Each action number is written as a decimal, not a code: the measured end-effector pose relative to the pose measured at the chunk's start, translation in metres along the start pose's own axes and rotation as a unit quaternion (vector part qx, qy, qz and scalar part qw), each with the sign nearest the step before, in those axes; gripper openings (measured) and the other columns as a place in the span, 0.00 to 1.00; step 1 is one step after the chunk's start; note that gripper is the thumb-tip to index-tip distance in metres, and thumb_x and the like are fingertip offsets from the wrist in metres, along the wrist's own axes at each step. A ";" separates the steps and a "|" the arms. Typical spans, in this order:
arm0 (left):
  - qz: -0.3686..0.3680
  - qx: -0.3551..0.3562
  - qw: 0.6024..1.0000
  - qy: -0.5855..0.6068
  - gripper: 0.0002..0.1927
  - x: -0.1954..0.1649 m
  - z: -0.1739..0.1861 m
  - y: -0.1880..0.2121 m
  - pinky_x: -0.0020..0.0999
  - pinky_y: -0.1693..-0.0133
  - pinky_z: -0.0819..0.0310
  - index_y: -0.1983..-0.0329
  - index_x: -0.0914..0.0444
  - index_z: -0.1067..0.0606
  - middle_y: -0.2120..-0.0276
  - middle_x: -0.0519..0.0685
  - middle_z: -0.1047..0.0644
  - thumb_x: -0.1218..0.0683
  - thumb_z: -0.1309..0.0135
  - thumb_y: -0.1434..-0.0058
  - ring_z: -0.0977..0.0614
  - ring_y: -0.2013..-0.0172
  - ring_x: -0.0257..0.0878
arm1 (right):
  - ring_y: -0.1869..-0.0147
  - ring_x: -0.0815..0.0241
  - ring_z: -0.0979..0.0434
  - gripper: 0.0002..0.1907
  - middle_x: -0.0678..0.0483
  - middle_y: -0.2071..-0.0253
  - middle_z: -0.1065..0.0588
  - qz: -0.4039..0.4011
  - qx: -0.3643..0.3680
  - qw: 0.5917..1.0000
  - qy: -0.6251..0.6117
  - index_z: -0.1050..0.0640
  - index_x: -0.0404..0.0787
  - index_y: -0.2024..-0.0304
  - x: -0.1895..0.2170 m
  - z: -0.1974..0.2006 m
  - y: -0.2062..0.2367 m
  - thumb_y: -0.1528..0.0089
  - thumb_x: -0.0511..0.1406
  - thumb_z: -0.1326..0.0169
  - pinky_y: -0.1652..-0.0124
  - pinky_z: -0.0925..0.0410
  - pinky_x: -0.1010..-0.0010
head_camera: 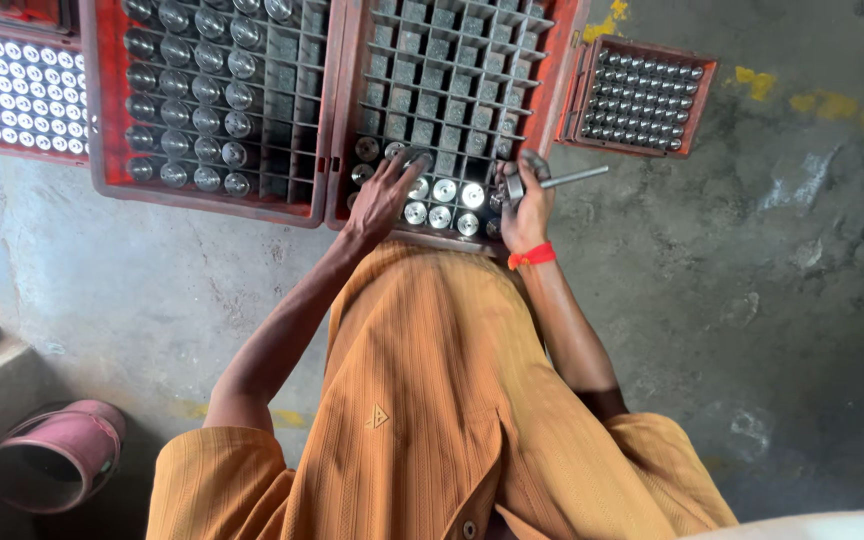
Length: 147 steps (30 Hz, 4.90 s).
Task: The person transfers small metal caps from one red crate to another, placing them into a grid tray using a metal tool. The person repeatedly picks up caps and arranges them in the tray until it is filled.
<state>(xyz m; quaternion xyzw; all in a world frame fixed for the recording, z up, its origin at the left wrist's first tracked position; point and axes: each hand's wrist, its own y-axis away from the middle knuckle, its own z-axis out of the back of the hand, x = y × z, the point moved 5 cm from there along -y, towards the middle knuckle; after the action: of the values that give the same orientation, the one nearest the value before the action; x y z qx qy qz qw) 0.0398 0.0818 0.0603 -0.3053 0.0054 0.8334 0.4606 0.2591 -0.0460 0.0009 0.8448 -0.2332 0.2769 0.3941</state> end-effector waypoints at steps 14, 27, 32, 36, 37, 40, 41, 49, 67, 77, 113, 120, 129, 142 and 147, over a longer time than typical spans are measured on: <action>0.200 -0.163 0.945 -0.200 0.33 0.164 0.121 -0.115 0.63 0.41 0.40 0.45 0.65 0.20 0.39 0.67 0.34 0.44 0.27 0.52 0.36 0.39 0.63 | 0.53 0.52 0.18 0.16 0.48 0.60 0.22 -0.178 0.048 0.982 -0.049 0.26 0.40 0.59 -0.007 -0.020 0.059 0.28 0.46 0.49 0.55 0.22 0.61; 0.158 -0.284 0.870 0.371 0.17 0.148 0.138 -0.062 0.34 0.56 0.15 0.54 0.62 0.24 0.58 0.49 0.24 0.54 0.30 0.41 0.18 0.59 0.38 | 0.53 0.53 0.18 0.10 0.51 0.63 0.23 -0.151 -0.026 0.985 0.079 0.28 0.41 0.57 -0.031 0.000 0.069 0.28 0.40 0.52 0.57 0.23 0.64; 0.265 -0.081 0.741 0.611 0.13 0.090 0.011 -0.031 0.32 0.68 0.23 0.61 0.65 0.27 0.72 0.46 0.24 0.52 0.39 0.32 0.21 0.72 0.35 | 0.55 0.55 0.19 0.04 0.52 0.64 0.23 -0.089 0.032 0.992 0.082 0.27 0.40 0.54 -0.041 -0.036 0.048 0.30 0.34 0.48 0.60 0.29 0.68; 0.305 0.079 0.900 0.302 0.25 0.024 -0.021 0.000 0.37 0.63 0.17 0.43 0.64 0.26 0.62 0.56 0.16 0.50 0.36 0.41 0.14 0.66 0.43 | 0.58 0.56 0.20 0.04 0.51 0.67 0.24 -0.029 0.069 0.994 0.083 0.26 0.40 0.53 -0.031 -0.070 0.037 0.31 0.31 0.48 0.57 0.27 0.68; 0.360 0.197 0.873 0.263 0.24 0.011 -0.031 0.011 0.38 0.63 0.18 0.42 0.59 0.25 0.64 0.56 0.16 0.49 0.39 0.41 0.14 0.68 0.44 | 0.58 0.56 0.20 0.04 0.51 0.67 0.24 -0.020 0.074 0.994 0.079 0.26 0.39 0.53 -0.028 -0.076 0.036 0.31 0.30 0.48 0.56 0.28 0.68; 0.272 0.131 0.906 0.298 0.24 -0.026 -0.019 0.007 0.44 0.59 0.21 0.49 0.65 0.21 0.65 0.60 0.16 0.55 0.36 0.49 0.15 0.63 0.51 | 0.59 0.57 0.21 0.05 0.51 0.68 0.25 -0.001 0.088 0.993 0.077 0.27 0.39 0.52 -0.020 -0.087 0.040 0.31 0.30 0.48 0.56 0.29 0.67; 0.287 0.149 0.895 0.308 0.22 -0.030 -0.021 0.007 0.44 0.59 0.21 0.51 0.65 0.21 0.65 0.59 0.16 0.53 0.36 0.50 0.15 0.63 0.51 | 0.59 0.57 0.21 0.05 0.51 0.68 0.25 0.000 0.092 0.992 0.083 0.28 0.38 0.52 -0.019 -0.088 0.043 0.31 0.30 0.48 0.57 0.29 0.66; 0.266 0.217 0.870 0.352 0.23 -0.036 -0.056 0.017 0.42 0.59 0.19 0.57 0.66 0.22 0.65 0.57 0.16 0.49 0.33 0.52 0.13 0.63 0.48 | 0.60 0.59 0.24 0.07 0.52 0.69 0.26 -0.024 0.200 0.969 0.146 0.29 0.39 0.49 -0.018 -0.068 0.050 0.30 0.29 0.48 0.50 0.27 0.65; 0.139 0.141 0.971 0.136 0.36 0.020 -0.035 -0.005 0.32 0.79 0.21 0.36 0.60 0.27 0.41 0.65 0.25 0.76 0.61 0.46 0.14 0.59 0.49 | 0.58 0.54 0.20 0.07 0.50 0.67 0.23 -0.004 -0.019 1.000 0.014 0.26 0.38 0.51 0.003 0.007 0.013 0.32 0.29 0.49 0.57 0.27 0.66; 0.173 -0.171 0.957 -0.155 0.26 0.172 0.113 -0.113 0.53 0.45 0.32 0.45 0.66 0.20 0.41 0.65 0.30 0.51 0.30 0.44 0.31 0.41 0.60 | 0.53 0.54 0.19 0.15 0.50 0.60 0.22 -0.140 0.017 0.975 -0.174 0.25 0.40 0.60 0.006 -0.009 0.053 0.29 0.45 0.48 0.55 0.22 0.65; 0.246 0.233 0.859 0.385 0.25 -0.049 -0.040 0.004 0.43 0.57 0.19 0.56 0.68 0.22 0.63 0.60 0.16 0.46 0.36 0.51 0.12 0.61 0.52 | 0.62 0.62 0.24 0.08 0.55 0.68 0.26 -0.030 0.188 0.969 0.156 0.27 0.37 0.50 -0.019 -0.064 0.046 0.32 0.30 0.46 0.60 0.29 0.69; 0.084 0.149 0.974 0.147 0.30 -0.030 -0.055 -0.012 0.49 0.59 0.21 0.34 0.67 0.33 0.43 0.63 0.23 0.49 0.41 0.35 0.18 0.55 0.57 | 0.61 0.57 0.20 0.07 0.50 0.68 0.23 0.015 0.008 1.000 -0.009 0.27 0.38 0.53 0.025 0.000 -0.008 0.33 0.29 0.48 0.57 0.25 0.67; 0.045 0.229 0.968 0.087 0.33 -0.009 -0.060 -0.030 0.39 0.79 0.20 0.33 0.60 0.30 0.48 0.55 0.20 0.74 0.56 0.40 0.16 0.69 0.44 | 0.61 0.58 0.20 0.05 0.51 0.66 0.23 0.018 -0.039 0.999 -0.020 0.26 0.37 0.54 0.021 0.030 0.010 0.33 0.27 0.47 0.56 0.25 0.67; 0.208 -0.169 0.941 -0.207 0.29 0.179 0.124 -0.177 0.54 0.55 0.31 0.48 0.66 0.22 0.47 0.65 0.32 0.48 0.28 0.50 0.30 0.50 0.59 | 0.61 0.58 0.20 0.08 0.51 0.65 0.23 -0.003 -0.069 0.997 0.037 0.27 0.41 0.50 -0.009 0.040 0.054 0.32 0.29 0.49 0.60 0.26 0.68; 0.226 -0.097 0.958 -0.148 0.29 0.189 0.123 -0.200 0.46 0.53 0.28 0.51 0.71 0.23 0.48 0.58 0.30 0.47 0.27 0.46 0.28 0.48 0.53 | 0.58 0.58 0.20 0.08 0.52 0.62 0.22 0.002 -0.089 0.995 0.052 0.27 0.39 0.50 -0.019 0.039 0.063 0.32 0.29 0.50 0.58 0.26 0.68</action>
<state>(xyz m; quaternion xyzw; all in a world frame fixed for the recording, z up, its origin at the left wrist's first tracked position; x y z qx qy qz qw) 0.0587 0.3767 0.1176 -0.2125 -0.0752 0.9482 0.2241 0.2177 -0.1100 0.0009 0.7900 -0.2378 0.2996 0.4792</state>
